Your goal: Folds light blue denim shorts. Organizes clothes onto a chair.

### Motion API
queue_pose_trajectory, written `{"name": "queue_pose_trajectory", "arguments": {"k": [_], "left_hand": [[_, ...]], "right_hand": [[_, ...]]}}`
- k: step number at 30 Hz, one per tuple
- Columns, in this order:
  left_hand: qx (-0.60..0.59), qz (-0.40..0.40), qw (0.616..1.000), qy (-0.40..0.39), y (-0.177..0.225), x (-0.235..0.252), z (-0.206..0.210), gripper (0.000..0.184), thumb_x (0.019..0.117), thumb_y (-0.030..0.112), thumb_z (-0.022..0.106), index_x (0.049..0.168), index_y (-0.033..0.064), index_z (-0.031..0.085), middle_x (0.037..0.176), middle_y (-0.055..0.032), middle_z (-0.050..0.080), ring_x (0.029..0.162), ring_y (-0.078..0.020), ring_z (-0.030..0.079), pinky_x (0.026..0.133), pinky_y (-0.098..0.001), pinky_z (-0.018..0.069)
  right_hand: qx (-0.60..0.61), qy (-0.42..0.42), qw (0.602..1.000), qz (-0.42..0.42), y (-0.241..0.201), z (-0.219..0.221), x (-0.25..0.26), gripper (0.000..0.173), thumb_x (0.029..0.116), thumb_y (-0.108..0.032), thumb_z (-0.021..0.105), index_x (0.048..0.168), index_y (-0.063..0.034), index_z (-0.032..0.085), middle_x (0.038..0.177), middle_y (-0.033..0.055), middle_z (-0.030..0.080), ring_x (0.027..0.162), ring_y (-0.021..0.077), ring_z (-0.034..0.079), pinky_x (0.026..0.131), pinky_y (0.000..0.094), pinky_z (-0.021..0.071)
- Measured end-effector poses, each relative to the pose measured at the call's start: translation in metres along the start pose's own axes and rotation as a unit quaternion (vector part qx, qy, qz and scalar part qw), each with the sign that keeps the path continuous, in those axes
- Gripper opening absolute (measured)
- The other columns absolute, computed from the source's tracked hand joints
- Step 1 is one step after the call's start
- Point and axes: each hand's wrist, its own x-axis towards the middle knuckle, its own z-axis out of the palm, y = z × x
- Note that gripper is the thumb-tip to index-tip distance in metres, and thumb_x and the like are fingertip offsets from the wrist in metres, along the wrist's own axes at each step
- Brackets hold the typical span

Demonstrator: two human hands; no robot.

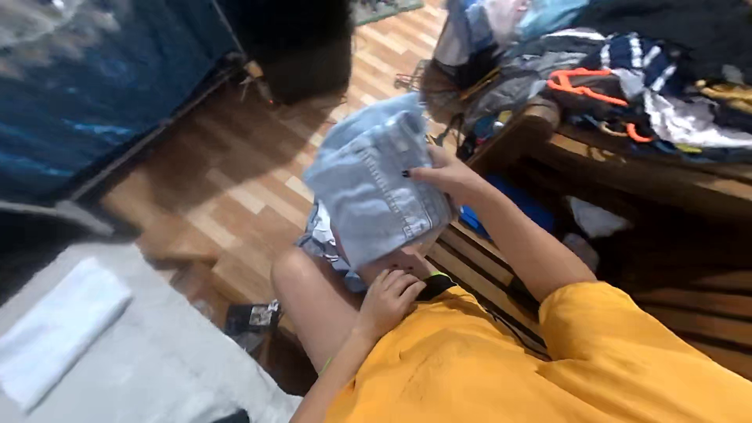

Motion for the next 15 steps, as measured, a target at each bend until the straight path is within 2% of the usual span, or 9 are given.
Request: {"name": "queue_pose_trajectory", "arguments": {"k": [2, 3, 5, 7, 8, 10, 12, 13, 15], "left_hand": [[-0.009, -0.032, 0.999, -0.026, 0.0, 0.012, 0.004, 0.017, 0.1007, 0.031, 0.06, 0.113, 0.0272, 0.071, 0.102, 0.0024, 0.072, 0.095, -0.0166, 0.069, 0.082, -0.0393, 0.0567], [-0.017, -0.059, 0.996, -0.072, 0.001, 0.022, 0.005, 0.018, 0.1006, 0.031, 0.059, 0.11, 0.023, 0.072, 0.097, -0.0011, 0.072, 0.092, -0.0203, 0.07, 0.081, -0.0431, 0.0577], [-0.063, -0.133, 0.976, -0.163, -0.001, 0.047, 0.012, 0.024, 0.099, 0.03, 0.058, 0.11, 0.0133, 0.073, 0.1, -0.0075, 0.072, 0.098, -0.0239, 0.07, 0.091, -0.0467, 0.057], [-0.17, -0.217, 0.94, -0.2, -0.003, 0.079, 0.019, 0.036, 0.1009, 0.038, 0.06, 0.119, 0.0089, 0.071, 0.11, -0.0056, 0.073, 0.103, -0.0164, 0.07, 0.095, -0.0397, 0.0575], [-0.26, -0.265, 0.901, -0.224, 0.001, 0.099, 0.019, 0.045, 0.0992, 0.043, 0.064, 0.127, 0.0065, 0.068, 0.114, -0.0058, 0.073, 0.103, -0.0141, 0.071, 0.095, -0.0364, 0.0583], [-0.442, -0.345, 0.776, -0.29, 0.016, 0.139, 0.017, 0.054, 0.0981, 0.038, 0.068, 0.138, 0.0026, 0.059, 0.121, -0.0106, 0.072, 0.108, -0.0175, 0.07, 0.097, -0.0379, 0.0578], [-0.591, -0.396, 0.623, -0.324, 0.037, 0.168, 0.026, 0.052, 0.107, 0.038, 0.049, 0.144, 0.0014, 0.047, 0.129, -0.012, 0.066, 0.117, -0.0188, 0.065, 0.103, -0.0397, 0.0526], [-0.647, -0.426, 0.559, -0.296, 0.049, 0.178, 0.033, 0.056, 0.1083, 0.044, 0.041, 0.146, 0.0031, 0.043, 0.127, -0.0116, 0.066, 0.115, -0.0192, 0.066, 0.102, -0.0402, 0.0538], [-0.69, -0.507, 0.486, -0.173, 0.069, 0.2, 0.043, 0.047, 0.1065, 0.043, 0.046, 0.136, 0.0066, 0.051, 0.111, -0.0123, 0.071, 0.1, -0.0214, 0.071, 0.088, -0.042, 0.0598]], "right_hand": [[0.102, 0.104, 0.989, 0.026, 0.014, -0.033, -0.041, 0.041, 0.0907, -0.009, 0.066, 0.129, -0.0052, 0.053, 0.104, 0.0058, 0.071, 0.088, 0.0153, 0.072, 0.079, 0.0375, 0.0633], [0.148, 0.159, 0.975, 0.044, 0.021, -0.046, -0.061, 0.038, 0.089, -0.014, 0.066, 0.125, -0.0094, 0.056, 0.099, 0.004, 0.072, 0.083, 0.0151, 0.072, 0.074, 0.0377, 0.0636], [0.218, 0.281, 0.93, 0.09, 0.033, -0.065, -0.098, 0.024, 0.09, -0.021, 0.063, 0.114, -0.0154, 0.061, 0.089, 0.0005, 0.072, 0.074, 0.0123, 0.07, 0.063, 0.0341, 0.0611], [0.279, 0.392, 0.87, 0.108, 0.042, -0.079, -0.126, 0.014, 0.0982, -0.022, 0.059, 0.109, -0.0149, 0.063, 0.088, 0.0007, 0.071, 0.075, 0.0111, 0.07, 0.064, 0.0321, 0.0605], [0.31, 0.43, 0.841, 0.11, 0.05, -0.085, -0.137, 0.015, 0.1006, -0.022, 0.057, 0.113, -0.0138, 0.062, 0.092, 0.0021, 0.071, 0.082, 0.0125, 0.07, 0.071, 0.0347, 0.0613], [0.361, 0.482, 0.792, 0.102, 0.069, -0.086, -0.153, 0.021, 0.1019, -0.019, 0.055, 0.121, -0.0092, 0.057, 0.1, 0.0077, 0.07, 0.09, 0.018, 0.071, 0.079, 0.0419, 0.0617], [0.387, 0.51, 0.762, 0.093, 0.089, -0.07, -0.16, 0.023, 0.1021, -0.013, 0.054, 0.124, -0.004, 0.053, 0.1, 0.0124, 0.069, 0.09, 0.0219, 0.071, 0.078, 0.045, 0.0625], [0.389, 0.52, 0.755, 0.09, 0.098, -0.057, -0.159, 0.024, 0.1017, -0.01, 0.055, 0.124, -0.0016, 0.053, 0.1, 0.0144, 0.07, 0.089, 0.0233, 0.072, 0.077, 0.0459, 0.0632], [0.399, 0.521, 0.751, 0.082, 0.113, -0.036, -0.153, 0.03, 0.0999, -0.006, 0.059, 0.128, 0.0009, 0.052, 0.102, 0.0167, 0.071, 0.089, 0.0257, 0.073, 0.077, 0.0465, 0.0638]]}}
